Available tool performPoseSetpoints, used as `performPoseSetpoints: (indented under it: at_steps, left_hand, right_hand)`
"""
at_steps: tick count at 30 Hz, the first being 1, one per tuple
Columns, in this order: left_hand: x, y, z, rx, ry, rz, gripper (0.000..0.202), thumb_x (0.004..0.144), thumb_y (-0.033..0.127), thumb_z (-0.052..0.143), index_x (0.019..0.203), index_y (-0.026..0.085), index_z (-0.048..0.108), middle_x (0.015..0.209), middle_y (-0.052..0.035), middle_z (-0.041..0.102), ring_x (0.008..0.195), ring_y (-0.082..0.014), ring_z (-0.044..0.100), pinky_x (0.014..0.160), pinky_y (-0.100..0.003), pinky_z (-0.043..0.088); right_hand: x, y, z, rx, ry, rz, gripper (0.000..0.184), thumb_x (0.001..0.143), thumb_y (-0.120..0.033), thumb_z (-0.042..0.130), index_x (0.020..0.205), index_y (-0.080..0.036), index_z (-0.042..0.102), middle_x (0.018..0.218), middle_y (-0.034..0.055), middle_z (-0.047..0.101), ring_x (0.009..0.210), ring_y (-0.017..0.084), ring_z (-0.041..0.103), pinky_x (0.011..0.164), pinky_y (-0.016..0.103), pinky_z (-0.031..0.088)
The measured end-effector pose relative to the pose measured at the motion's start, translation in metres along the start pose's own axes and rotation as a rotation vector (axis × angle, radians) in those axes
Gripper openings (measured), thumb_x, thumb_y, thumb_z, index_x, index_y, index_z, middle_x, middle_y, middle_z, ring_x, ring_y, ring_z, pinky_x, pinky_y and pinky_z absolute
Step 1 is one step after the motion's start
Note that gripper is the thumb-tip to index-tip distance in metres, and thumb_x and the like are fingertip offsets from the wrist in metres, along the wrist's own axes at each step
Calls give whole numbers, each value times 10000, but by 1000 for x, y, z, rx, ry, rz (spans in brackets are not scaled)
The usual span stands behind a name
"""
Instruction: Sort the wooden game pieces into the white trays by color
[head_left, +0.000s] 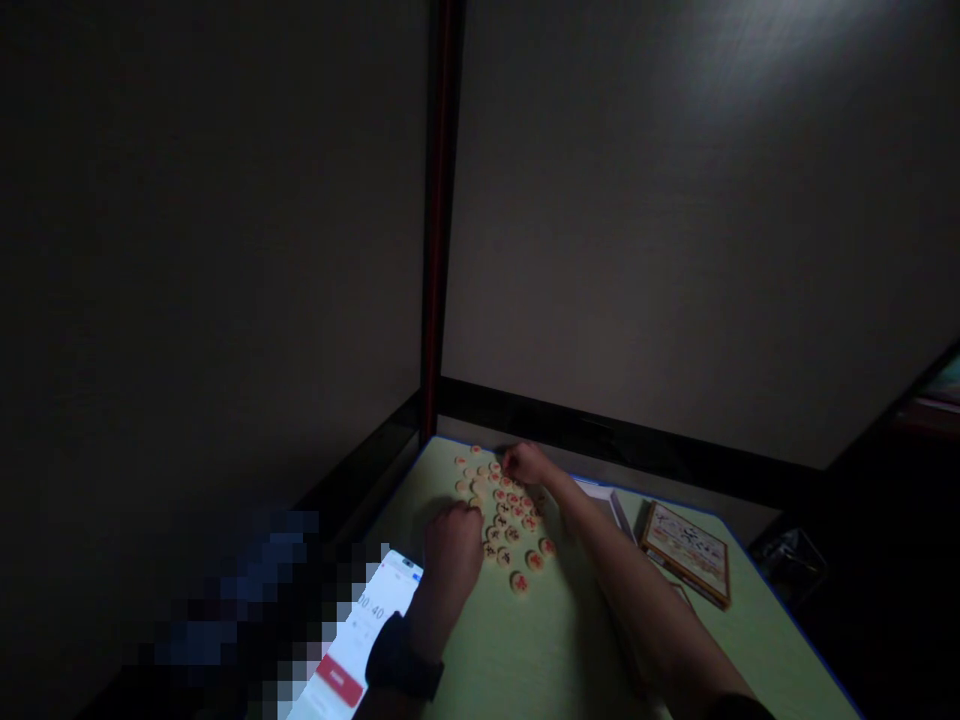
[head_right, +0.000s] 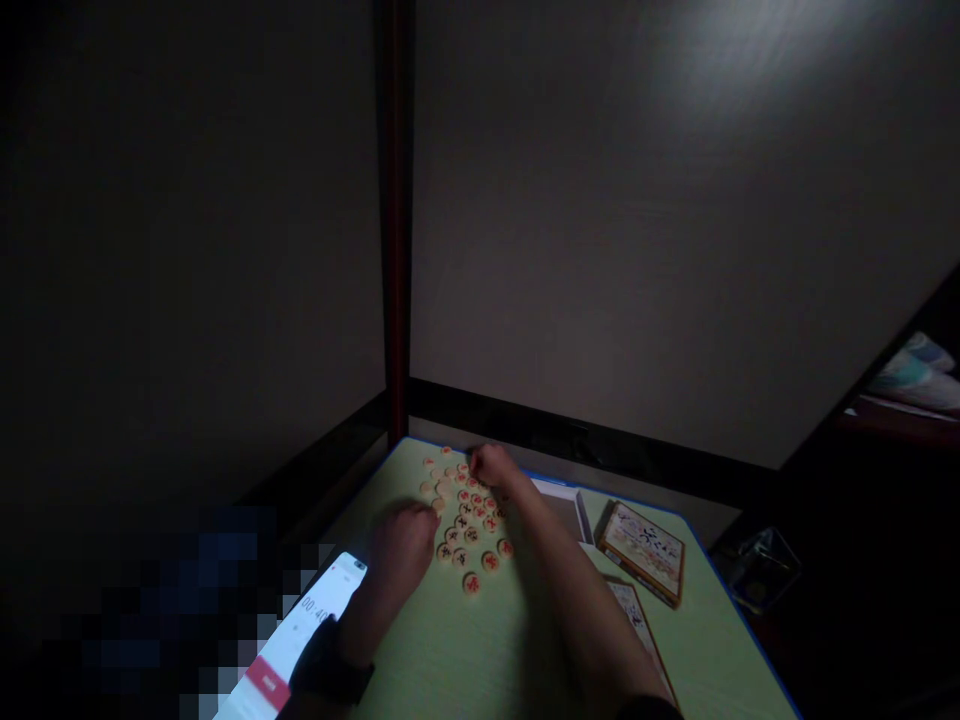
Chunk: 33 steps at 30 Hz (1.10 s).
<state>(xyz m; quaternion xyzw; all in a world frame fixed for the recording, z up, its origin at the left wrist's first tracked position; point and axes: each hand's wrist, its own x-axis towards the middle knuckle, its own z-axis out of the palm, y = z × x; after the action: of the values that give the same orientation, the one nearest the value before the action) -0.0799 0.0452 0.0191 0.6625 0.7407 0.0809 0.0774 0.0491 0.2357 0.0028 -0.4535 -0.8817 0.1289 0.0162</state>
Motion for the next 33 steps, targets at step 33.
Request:
performPoseSetpoints:
  at_steps: [33]
  left_hand:
    - [-6,12,-2,16,-15,78,337,900,32,432,1004,149,731,1032,-144,698,1025,-225,658,805,-292,508]
  right_hand:
    - [26,-24,-1,50,37,-208,318,678,-27,589,821,-210,805,749,-11,758,728,161,682,684,213,456]
